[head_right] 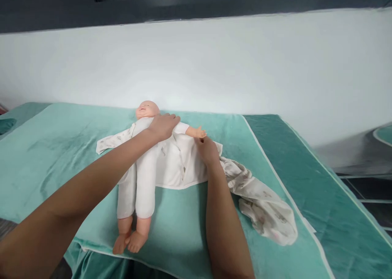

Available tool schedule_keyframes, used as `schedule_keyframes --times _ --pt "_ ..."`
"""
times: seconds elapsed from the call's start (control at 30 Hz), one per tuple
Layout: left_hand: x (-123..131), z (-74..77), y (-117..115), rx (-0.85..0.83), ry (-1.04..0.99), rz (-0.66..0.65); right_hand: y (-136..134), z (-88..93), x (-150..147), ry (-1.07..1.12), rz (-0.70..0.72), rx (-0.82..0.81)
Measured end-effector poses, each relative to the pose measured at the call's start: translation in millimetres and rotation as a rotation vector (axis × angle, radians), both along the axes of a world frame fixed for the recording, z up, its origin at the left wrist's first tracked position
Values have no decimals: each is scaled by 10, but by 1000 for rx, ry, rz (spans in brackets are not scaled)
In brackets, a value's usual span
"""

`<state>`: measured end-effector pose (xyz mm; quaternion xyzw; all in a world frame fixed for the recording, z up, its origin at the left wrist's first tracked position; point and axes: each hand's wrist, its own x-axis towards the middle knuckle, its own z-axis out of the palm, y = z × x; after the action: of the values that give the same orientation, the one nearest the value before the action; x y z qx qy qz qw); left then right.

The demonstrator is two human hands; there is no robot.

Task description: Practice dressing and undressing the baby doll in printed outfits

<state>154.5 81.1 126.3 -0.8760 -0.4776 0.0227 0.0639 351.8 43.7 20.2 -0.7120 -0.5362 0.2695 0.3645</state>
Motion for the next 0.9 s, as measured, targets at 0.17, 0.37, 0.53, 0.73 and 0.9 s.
schedule_keyframes --times 0.17,0.37,0.53,0.73,0.9 --pt "-87 -7 -45 -16 55 3 44 56 132 736 -158 211" --pt "5 -137 -14 -4 106 64 23 169 81 896 -103 346" --pt "126 -233 29 7 109 134 -112 363 -30 844 69 285" --pt "178 -376 101 -1 -18 194 -270 515 -360 855 235 198" --pt "67 -347 123 -34 -141 203 -341 489 -533 875 401 168"
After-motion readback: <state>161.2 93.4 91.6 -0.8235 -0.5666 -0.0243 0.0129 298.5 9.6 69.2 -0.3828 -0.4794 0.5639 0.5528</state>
